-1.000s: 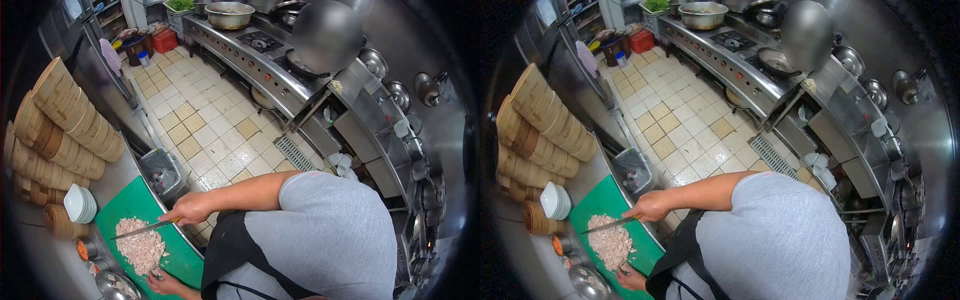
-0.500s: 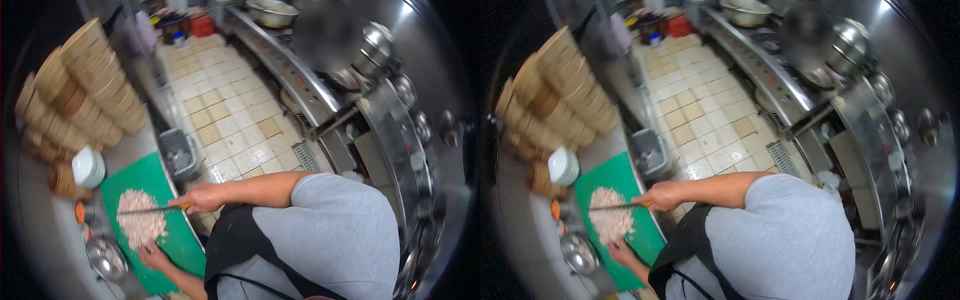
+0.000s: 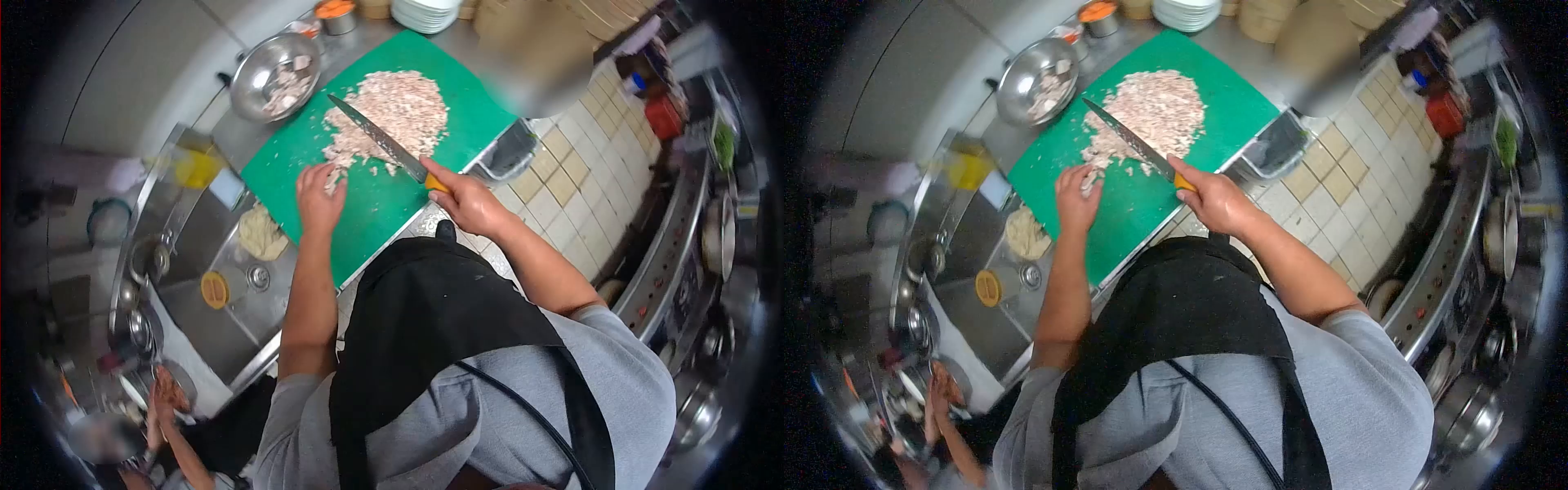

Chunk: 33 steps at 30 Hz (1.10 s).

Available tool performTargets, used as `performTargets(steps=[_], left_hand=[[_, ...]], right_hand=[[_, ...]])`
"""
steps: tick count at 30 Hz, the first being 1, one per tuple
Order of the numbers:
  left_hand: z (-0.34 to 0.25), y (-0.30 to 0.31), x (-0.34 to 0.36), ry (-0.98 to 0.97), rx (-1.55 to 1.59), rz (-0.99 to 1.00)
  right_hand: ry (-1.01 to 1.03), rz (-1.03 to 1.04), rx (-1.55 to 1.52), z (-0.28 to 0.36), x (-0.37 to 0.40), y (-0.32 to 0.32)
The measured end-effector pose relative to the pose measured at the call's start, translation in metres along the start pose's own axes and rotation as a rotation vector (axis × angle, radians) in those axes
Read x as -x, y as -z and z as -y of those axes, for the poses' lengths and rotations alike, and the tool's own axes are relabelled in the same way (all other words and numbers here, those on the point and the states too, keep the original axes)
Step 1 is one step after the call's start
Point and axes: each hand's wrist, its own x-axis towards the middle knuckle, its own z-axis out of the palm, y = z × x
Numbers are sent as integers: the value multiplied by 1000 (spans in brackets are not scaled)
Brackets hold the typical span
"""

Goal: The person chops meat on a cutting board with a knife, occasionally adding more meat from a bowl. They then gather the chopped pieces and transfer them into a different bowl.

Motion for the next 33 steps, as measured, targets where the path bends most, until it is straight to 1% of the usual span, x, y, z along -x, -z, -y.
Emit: performTargets(steps=[2, 3, 5, 6, 8, 9, 11, 12, 14, 15, 17, 18, 20, 21, 23, 27, 29, 30, 32, 33], left_hand=[[-32, 13, -9, 79, 132, -84], [-43, 15, -17, 97, 119, -96], [-55, 15, -34, 88, 2, -252], [-47, 11, -38, 102, -7, -260], [-33, 1, -38, 118, -45, -19], [-34, 2, -34, 132, -51, -26], [-38, 4, -30, 191, -24, 57], [-38, 5, -26, 198, -28, 54], [-39, 8, -17, 145, 33, -4], [-40, 8, -14, 153, 29, -4], [-43, 9, -13, 142, 60, -173], [-41, 8, -13, 145, 59, -177], [-36, 5, -11, 148, 80, -147], [-36, 5, -10, 152, 80, -147], [-35, 4, -10, 153, 96, -131], [-29, 4, -13, 158, 93, -98], [-30, 7, -17, 223, 87, -185], [-27, 5, -22, 224, 86, -188], [-26, -2, -31, 251, -59, -292], [-29, 1, -34, 254, -56, -295]], right_hand=[[47, 40, 9, 3, -11, -4], [69, 51, 21, 5, -15, -5], [84, 81, 19, 8, -21, -9], [107, 59, 12, 7, -23, -11], [156, 10, 5, 3, -24, -16], [166, 25, 5, 5, -24, -16], [198, -19, 82, 7, -25, -17], [203, -12, 81, 8, -27, -19], [254, -85, 91, 10, -31, -26], [257, -77, 87, 10, -31, -30], [221, -79, 149, 5, -33, -38], [225, -76, 151, -1, -35, -41], [-2, 201, 445, -14, -38, -44], [-1, 206, 446, -15, -36, -45], [104, 57, 358, -13, -33, -44], [91, 54, 269, -3, -32, -41], [47, 161, 359, -14, -38, -42], [49, 161, 360, -19, -41, -44], [156, 44, 280, -30, -40, -47], [158, 46, 285, -26, -40, -45]])
